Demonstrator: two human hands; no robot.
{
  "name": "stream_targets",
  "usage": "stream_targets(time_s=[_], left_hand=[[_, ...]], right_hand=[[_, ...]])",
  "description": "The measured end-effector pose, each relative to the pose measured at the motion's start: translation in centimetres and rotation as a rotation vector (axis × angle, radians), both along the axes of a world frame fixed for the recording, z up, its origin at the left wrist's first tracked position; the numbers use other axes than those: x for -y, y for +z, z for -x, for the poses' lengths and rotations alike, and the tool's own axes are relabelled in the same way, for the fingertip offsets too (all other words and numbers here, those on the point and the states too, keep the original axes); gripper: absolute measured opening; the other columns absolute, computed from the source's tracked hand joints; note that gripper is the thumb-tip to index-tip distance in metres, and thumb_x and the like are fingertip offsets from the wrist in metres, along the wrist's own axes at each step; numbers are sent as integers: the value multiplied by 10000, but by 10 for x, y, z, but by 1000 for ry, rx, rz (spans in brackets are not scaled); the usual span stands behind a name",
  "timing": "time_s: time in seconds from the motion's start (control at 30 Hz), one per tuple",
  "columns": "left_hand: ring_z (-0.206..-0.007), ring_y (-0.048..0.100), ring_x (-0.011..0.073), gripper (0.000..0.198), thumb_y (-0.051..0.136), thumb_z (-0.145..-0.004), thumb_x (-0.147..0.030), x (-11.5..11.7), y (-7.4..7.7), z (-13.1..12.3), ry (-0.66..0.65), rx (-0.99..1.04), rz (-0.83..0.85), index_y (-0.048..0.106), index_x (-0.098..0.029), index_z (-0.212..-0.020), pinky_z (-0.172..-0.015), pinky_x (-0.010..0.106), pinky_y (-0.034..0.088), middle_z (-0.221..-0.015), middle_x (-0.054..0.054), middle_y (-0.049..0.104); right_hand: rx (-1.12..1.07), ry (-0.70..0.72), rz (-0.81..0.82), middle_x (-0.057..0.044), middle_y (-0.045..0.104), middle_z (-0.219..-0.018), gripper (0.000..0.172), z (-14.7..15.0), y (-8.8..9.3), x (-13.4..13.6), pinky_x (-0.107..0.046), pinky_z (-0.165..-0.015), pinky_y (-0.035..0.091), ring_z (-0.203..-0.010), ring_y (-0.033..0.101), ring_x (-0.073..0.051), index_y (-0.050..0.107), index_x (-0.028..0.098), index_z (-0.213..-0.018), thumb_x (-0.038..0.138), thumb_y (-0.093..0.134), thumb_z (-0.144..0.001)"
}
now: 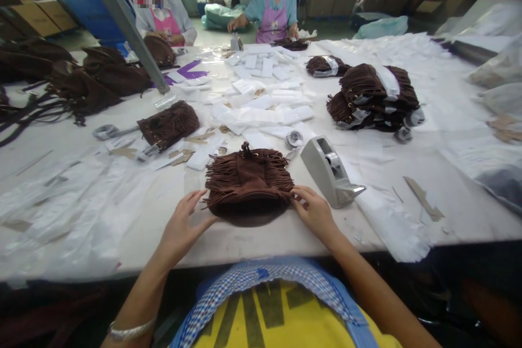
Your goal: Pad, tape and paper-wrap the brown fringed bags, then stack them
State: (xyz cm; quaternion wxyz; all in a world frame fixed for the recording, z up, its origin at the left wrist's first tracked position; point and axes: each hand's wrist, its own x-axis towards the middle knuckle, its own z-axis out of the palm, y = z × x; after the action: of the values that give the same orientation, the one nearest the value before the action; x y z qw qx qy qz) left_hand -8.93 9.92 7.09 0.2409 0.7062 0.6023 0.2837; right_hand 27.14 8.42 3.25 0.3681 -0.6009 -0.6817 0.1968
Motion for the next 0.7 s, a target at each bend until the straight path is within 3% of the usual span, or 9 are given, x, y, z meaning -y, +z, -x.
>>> stream_targets(time_s=[0.1,0.17,0.3,0.37,0.5,0.6,0.7], left_hand=[[-1386,410,319,724,687,-821,-524,1,22,-23,-50,-207,-337,431,-255,-1443,-1142,535,346,-1481,120,468],[-1369,438,312,722,689,-843,-467,-2,29,-46,-171,-265,-469,396,-241,-1464,-1167,537,301,-1457,122,504],[-1112,615,252,477,671,-885,-298,-9,29,-82,-281,-271,-596,540,-218,-1337,-1039,434,449,-1192,92,676],[-990,629,226,332,647,-898,-221,-9,26,-87,-285,-265,-629,620,-219,-1229,-923,372,498,-1060,72,699],[-890,615,199,232,620,-904,-150,-5,17,-84,-298,-289,-714,670,-222,-1118,-819,331,474,-958,51,701],[-828,607,181,201,592,-916,-134,-3,2,-87,-344,-340,-740,685,-228,-1068,-752,320,428,-902,32,708],[-784,596,184,218,556,-920,-123,1,-16,-93,-434,-423,-638,700,-225,-1047,-710,330,404,-879,35,707]], right_hand=[[24,-29,-140,-97,617,-1267,205,3,15,6,-416,-956,519,-1106,626,-241,643,223,-1025,175,574,-838],[2,-25,-269,-102,613,-1267,249,9,30,9,-465,-1042,460,-1198,576,-258,599,227,-1058,150,588,-821],[80,127,-436,-107,624,-1258,421,30,49,6,-489,-1075,429,-1195,568,-264,539,230,-1222,216,675,-824],[172,178,-449,-111,635,-1239,469,36,46,0,-460,-1031,465,-1167,576,-261,524,225,-1291,240,675,-847],[281,238,-570,-63,699,-1061,358,28,25,-13,-345,-880,524,-963,634,-189,593,240,-1240,115,577,-905],[327,334,-620,-44,711,-1008,306,15,10,-21,-305,-848,519,-907,636,-158,639,243,-1184,99,550,-929],[373,413,-544,-50,711,-980,248,6,-1,-25,-303,-815,521,-875,624,-159,681,229,-1100,116,517,-953]])
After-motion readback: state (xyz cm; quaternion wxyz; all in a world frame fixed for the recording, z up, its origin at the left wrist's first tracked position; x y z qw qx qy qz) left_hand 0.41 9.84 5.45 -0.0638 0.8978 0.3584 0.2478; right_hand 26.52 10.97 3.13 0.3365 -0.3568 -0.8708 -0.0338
